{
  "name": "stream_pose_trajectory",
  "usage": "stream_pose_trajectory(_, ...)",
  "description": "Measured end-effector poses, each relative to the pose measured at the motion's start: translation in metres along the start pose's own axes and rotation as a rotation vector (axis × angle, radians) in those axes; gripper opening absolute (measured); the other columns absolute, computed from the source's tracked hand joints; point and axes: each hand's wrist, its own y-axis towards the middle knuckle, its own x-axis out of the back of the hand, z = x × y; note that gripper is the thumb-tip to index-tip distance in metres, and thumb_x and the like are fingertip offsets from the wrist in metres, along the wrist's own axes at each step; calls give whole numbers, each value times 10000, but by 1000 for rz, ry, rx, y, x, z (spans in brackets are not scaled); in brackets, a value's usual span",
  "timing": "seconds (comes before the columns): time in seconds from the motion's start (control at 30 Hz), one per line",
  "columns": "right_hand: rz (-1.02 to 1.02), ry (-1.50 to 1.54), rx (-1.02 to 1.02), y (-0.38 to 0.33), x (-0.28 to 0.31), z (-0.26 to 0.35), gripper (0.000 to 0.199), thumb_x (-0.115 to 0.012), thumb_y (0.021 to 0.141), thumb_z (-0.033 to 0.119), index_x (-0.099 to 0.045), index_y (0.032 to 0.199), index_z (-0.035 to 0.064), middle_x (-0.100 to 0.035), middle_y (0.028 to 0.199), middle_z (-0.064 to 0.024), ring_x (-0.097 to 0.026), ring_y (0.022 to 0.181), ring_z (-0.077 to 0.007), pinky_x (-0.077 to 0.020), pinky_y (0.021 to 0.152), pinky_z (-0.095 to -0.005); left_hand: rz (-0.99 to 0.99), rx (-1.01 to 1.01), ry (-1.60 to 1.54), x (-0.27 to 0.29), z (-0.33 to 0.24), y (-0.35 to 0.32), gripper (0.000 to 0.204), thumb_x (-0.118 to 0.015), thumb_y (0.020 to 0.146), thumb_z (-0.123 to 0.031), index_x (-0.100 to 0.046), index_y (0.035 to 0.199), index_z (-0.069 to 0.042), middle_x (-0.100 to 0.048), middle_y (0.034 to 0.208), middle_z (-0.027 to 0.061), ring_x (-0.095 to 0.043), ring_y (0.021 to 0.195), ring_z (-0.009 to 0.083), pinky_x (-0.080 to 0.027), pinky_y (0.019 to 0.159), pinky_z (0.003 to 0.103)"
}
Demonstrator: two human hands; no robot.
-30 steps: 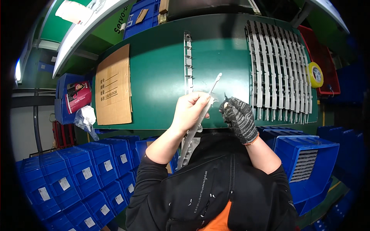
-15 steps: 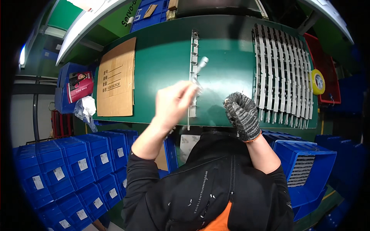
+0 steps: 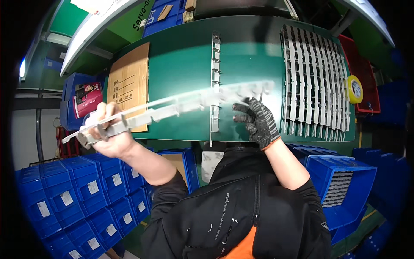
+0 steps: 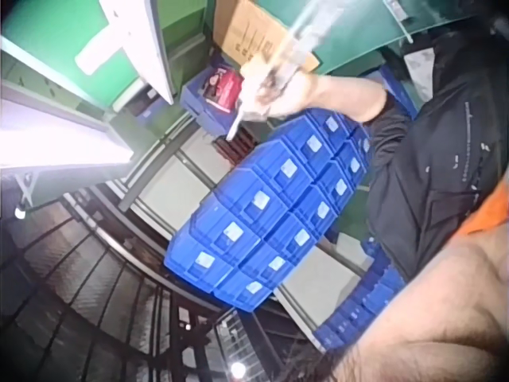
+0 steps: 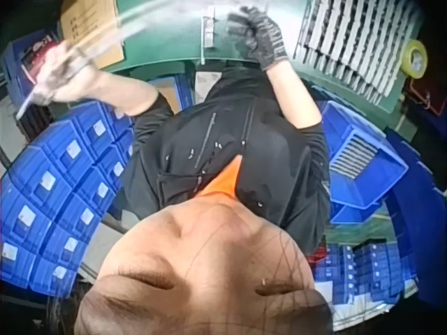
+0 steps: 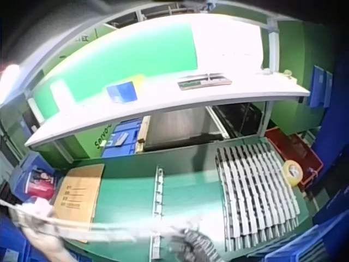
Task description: The person trims excess material from molded plastic components using a blade, stacks the trimmed components on the workbench, and places the stacks into a blue bin.
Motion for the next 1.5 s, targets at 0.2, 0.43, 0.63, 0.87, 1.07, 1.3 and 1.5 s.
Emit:
stream_pose_trajectory(0.2, -260, 66, 369, 11, 16, 45, 112, -548, 841, 140, -511, 895, 50, -574, 699, -81, -560, 469, -141, -270, 264, -187, 65, 254, 46, 67, 46, -49, 410, -448, 880, -372, -414, 549, -132, -442, 595, -15, -336, 629, 139, -294, 621, 298)
stream_pose_trajectory(0.43, -139, -110, 534, 0, 1, 72, 128, -560, 796, 12, -552, 922, -3, -575, 762, -63, -555, 597, -143, -469, 450, -249, 682, 899, 1047, 115, 29, -33, 348, -509, 860, -301, -613, 964, 14, -587, 1031, 150, -552, 957, 224, -420, 850, 329)
stream_pose_trajectory(0.63, -18, -759, 506, 0, -36, 48, 162, -580, 791, 81, -578, 915, -23, -597, 708, -50, -543, 588, -99, -442, 530, -256, 241, 1384, 642, 41, 149, -68, 498, -365, 917, -396, -571, 1004, 48, -629, 879, 129, -608, 682, 159, -488, 665, 274)
stream_pose_trajectory(0.87, -121, -1399, 1025, -7, -4, 42, 215, -581, 803, 160, -583, 945, -1, -600, 839, -178, -583, 763, -319, -467, 684, -371, 129, 1290, 421, 50, 165, -86, 523, -488, 832, -467, -535, 933, 45, -554, 702, 82, -492, 409, 142, -384, 360, 216)
stream_pose_trajectory(1.07, 32, -1462, 956, -34, -11, 25, 131, -602, 772, 158, -600, 764, 27, -569, 676, -138, -562, 614, -298, -439, 553, -354, 10, 1192, 474, 46, 158, -79, 466, -455, 862, -397, -493, 1023, 39, -533, 803, 76, -509, 455, 139, -407, 366, 221)
stream_pose_trajectory(1.3, 42, -1512, 842, -36, -13, 23, 203, -588, 772, 224, -597, 726, 26, -574, 691, -138, -564, 646, -308, -441, 578, -387, -22, 1173, 572, 37, 159, -83, 431, -446, 862, -367, -493, 1034, 26, -543, 801, 55, -519, 469, 119, -425, 369, 214)
stream_pose_trajectory(1.5, -31, -1492, 915, -33, -8, 23, 192, -594, 769, 211, -611, 755, 20, -583, 710, -151, -571, 652, -307, -447, 587, -381, -6, 1177, 533, 35, 159, -83, 423, -461, 854, -371, -495, 1021, 16, -524, 774, 50, -519, 456, 121, -420, 353, 213)
